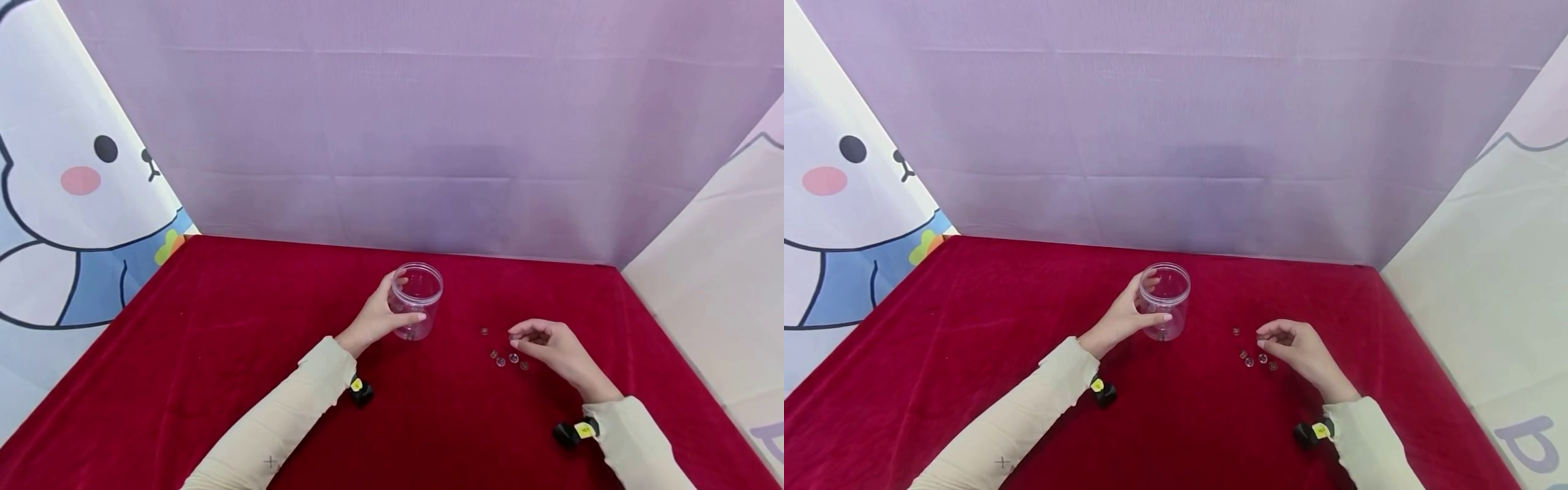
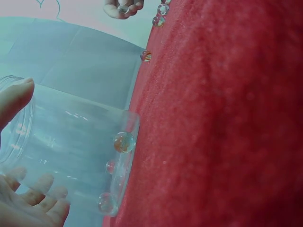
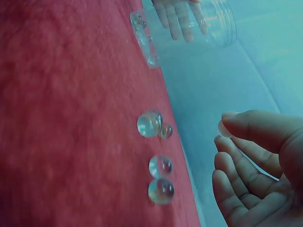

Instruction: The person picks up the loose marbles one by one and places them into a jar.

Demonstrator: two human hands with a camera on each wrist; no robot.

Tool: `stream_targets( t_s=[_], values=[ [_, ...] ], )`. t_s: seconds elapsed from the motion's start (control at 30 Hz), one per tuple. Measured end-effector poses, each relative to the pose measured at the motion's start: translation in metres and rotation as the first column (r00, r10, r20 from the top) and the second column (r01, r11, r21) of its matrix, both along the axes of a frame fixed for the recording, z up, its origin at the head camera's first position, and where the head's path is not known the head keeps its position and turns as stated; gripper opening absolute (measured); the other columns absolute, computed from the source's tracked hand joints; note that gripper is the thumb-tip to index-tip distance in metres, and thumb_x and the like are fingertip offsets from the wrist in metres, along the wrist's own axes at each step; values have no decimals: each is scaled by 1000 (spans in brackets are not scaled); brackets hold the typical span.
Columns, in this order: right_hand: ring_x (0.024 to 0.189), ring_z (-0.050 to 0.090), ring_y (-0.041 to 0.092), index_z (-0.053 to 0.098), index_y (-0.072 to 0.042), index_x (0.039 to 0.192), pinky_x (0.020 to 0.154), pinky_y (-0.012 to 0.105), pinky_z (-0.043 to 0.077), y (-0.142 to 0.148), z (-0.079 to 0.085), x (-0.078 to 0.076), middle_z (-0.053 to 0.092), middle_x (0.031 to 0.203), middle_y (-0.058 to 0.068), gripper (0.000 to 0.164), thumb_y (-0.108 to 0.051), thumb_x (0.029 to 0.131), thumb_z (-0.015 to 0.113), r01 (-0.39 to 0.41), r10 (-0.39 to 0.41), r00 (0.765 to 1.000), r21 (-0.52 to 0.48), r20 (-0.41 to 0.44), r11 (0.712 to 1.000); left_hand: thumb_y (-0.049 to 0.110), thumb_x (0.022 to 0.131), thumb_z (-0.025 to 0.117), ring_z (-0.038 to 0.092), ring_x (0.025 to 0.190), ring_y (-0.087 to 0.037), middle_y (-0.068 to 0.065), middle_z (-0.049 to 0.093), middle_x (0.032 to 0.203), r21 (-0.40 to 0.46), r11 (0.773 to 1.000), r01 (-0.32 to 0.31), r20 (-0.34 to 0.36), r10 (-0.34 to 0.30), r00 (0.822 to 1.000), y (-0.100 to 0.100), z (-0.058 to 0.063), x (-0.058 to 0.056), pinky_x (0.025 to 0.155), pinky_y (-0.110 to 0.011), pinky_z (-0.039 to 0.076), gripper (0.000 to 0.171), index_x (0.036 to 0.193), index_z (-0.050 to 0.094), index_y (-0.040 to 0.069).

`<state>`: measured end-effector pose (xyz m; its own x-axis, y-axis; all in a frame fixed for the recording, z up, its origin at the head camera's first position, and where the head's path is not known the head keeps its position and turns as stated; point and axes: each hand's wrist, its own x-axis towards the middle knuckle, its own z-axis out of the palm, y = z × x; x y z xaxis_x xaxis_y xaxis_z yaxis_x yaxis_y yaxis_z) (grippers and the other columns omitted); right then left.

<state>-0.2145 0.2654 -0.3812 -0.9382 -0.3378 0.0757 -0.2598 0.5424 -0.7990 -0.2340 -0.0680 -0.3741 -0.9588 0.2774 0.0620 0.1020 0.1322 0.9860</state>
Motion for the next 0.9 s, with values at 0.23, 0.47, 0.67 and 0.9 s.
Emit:
stream_targets(
  t_s=[0.23, 0.47, 0.67, 0.9],
  values=[
    [78, 61, 26, 66, 2, 105, 65, 29, 53, -13, 0, -5, 67, 93, 15, 26, -14, 85, 70, 3, -3, 1000, -12, 19, 1000, 16, 77, 78, 39, 130, -29, -10, 38, 144, -18, 1000, -6, -2, 6, 1000, 0, -1, 0, 102, -48, 40, 88, 147, 24, 17],
    [80, 61, 31, 66, 0, 106, 65, 28, 53, -26, 1, -9, 66, 95, 16, 26, -16, 86, 70, 5, -5, 1000, -17, 19, 1000, 16, 77, 78, 39, 130, -28, -9, 38, 144, -32, 999, -15, 1, 15, 1000, 0, 0, 1, 103, -47, 39, 89, 147, 24, 17],
    [83, 62, 34, 65, 2, 107, 68, 31, 54, -37, 4, -13, 68, 95, 15, 27, -15, 86, 69, -6, 7, 1000, -55, 13, 998, 15, 77, 78, 38, 130, -29, -10, 38, 144, -33, 999, -16, -1, 16, 1000, 1, 1, 1, 103, -48, 39, 89, 147, 24, 16],
    [82, 62, 28, 65, 2, 106, 67, 24, 52, -51, 6, -14, 68, 94, 11, 27, -15, 85, 70, -20, 19, 1000, -78, -8, 997, 16, 77, 78, 38, 130, -29, -10, 38, 144, -39, 999, -15, 0, 15, 1000, 0, 0, 1, 103, -49, 38, 89, 148, 24, 17]
  ],
)
